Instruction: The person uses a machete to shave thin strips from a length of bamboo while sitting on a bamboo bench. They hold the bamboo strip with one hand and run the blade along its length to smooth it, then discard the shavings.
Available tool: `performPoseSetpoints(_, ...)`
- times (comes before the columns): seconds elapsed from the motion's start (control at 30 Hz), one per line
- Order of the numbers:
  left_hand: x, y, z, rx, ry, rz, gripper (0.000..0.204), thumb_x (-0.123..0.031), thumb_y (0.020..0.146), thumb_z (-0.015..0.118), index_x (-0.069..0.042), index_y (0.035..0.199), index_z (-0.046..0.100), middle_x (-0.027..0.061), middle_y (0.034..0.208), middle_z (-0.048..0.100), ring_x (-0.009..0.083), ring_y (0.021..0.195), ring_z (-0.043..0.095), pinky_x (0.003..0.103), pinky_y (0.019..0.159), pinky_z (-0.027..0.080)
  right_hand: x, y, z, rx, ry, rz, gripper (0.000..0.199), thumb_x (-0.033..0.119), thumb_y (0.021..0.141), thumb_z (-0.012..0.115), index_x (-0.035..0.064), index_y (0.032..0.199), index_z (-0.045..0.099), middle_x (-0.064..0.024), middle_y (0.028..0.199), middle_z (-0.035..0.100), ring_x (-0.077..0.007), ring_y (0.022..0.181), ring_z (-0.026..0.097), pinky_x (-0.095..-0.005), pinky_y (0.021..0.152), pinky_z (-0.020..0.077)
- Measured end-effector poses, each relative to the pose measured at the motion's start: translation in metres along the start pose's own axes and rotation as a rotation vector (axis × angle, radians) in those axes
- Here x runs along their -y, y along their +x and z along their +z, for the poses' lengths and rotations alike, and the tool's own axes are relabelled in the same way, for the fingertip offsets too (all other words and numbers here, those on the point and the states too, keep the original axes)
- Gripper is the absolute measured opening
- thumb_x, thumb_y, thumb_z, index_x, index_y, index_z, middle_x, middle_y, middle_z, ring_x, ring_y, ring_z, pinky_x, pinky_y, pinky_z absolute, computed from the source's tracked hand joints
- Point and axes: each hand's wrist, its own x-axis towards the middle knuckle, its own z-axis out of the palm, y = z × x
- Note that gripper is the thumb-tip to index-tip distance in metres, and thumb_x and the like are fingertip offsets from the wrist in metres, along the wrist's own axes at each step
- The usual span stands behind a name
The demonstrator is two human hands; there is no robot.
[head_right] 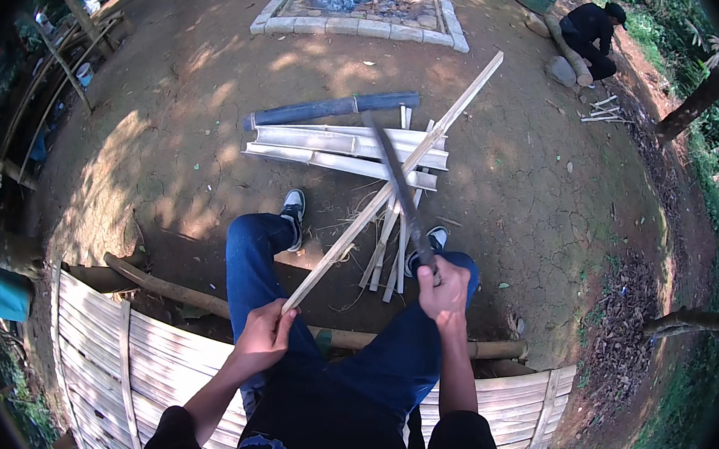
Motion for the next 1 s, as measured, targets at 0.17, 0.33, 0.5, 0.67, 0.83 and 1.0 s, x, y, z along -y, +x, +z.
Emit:
performPoseSetpoints(0.17, -0.014, 0.016, 0.013, 0.033, -0.110, 0.105, 0.016, -0.009, 0.092, 0.050, 0.005, 0.089, 0.058, 0.0168, 0.059, 0.052, 0.0262, 0.051, 0.053, 0.035, 0.050, 0.039, 0.051, -0.025, 0.029, 0.275, -0.172, -0.339, 0.047, 0.050, 0.070, 0.071, 0.0067, 0.062, 0.054, -0.0073, 0.054, 0.055, -0.0259, 0.048, 0.058, -0.0359, 0.046, 0.0451)
performPoseSetpoints(0.33, 0.000, 0.009, 0.010, -0.025, -0.011, 0.136, 0.018, -0.011, 0.093, 0.050, 0.004, 0.087, 0.057, 0.0175, 0.058, 0.051, 0.0294, 0.051, 0.053, 0.036, 0.051, 0.039, 0.039, -0.014, 0.028, 0.213, -0.306, -0.377, 0.049, 0.051, 0.072, 0.070, 0.0068, 0.059, 0.054, -0.0083, 0.052, 0.055, -0.0257, 0.047, 0.058, -0.0361, 0.044, 0.0448)
performPoseSetpoints(0.5, -0.007, 0.003, 0.007, 0.072, -0.009, -0.086, 0.019, -0.012, 0.093, 0.050, 0.004, 0.083, 0.055, 0.0193, 0.060, 0.052, 0.0345, 0.055, 0.054, 0.039, 0.053, 0.040, 0.027, -0.006, 0.031, 0.212, -0.145, -0.024, 0.038, 0.041, 0.076, 0.068, 0.0056, 0.066, 0.060, -0.0132, 0.054, 0.057, -0.0328, 0.052, 0.059, -0.0403, 0.049, 0.0468)
performPoseSetpoints(0.67, 0.016, 0.007, 0.024, -0.041, 0.014, 0.206, 0.020, -0.012, 0.092, 0.051, 0.005, 0.083, 0.052, 0.0249, 0.070, 0.054, 0.0419, 0.066, 0.055, 0.043, 0.058, 0.042, 0.059, -0.032, 0.042, 0.340, -0.259, -0.432, 0.049, 0.055, 0.065, 0.072, 0.0093, 0.058, 0.055, -0.0062, 0.054, 0.057, -0.0245, 0.050, 0.060, -0.0367, 0.047, 0.0477)
performPoseSetpoints(0.83, 0.004, 0.002, 0.007, 0.045, 0.019, -0.053, 0.019, -0.013, 0.092, 0.052, 0.003, 0.082, 0.052, 0.0225, 0.063, 0.051, 0.0403, 0.059, 0.052, 0.041, 0.055, 0.041, 0.020, -0.003, 0.034, 0.148, -0.247, -0.132, 0.044, 0.045, 0.075, 0.068, 0.0057, 0.061, 0.056, -0.0121, 0.054, 0.056, -0.0315, 0.051, 0.059, -0.0410, 0.048, 0.0469)
performPoseSetpoints(1.0, 0.003, 0.004, 0.010, 0.054, -0.027, -0.011, 0.019, -0.011, 0.092, 0.051, 0.004, 0.081, 0.053, 0.0218, 0.062, 0.051, 0.0390, 0.057, 0.052, 0.040, 0.054, 0.041, 0.033, -0.026, 0.042, 0.319, -0.168, -0.217, 0.046, 0.048, 0.073, 0.069, 0.0051, 0.064, 0.056, -0.0115, 0.056, 0.057, -0.0302, 0.051, 0.060, -0.0397, 0.049, 0.0474)
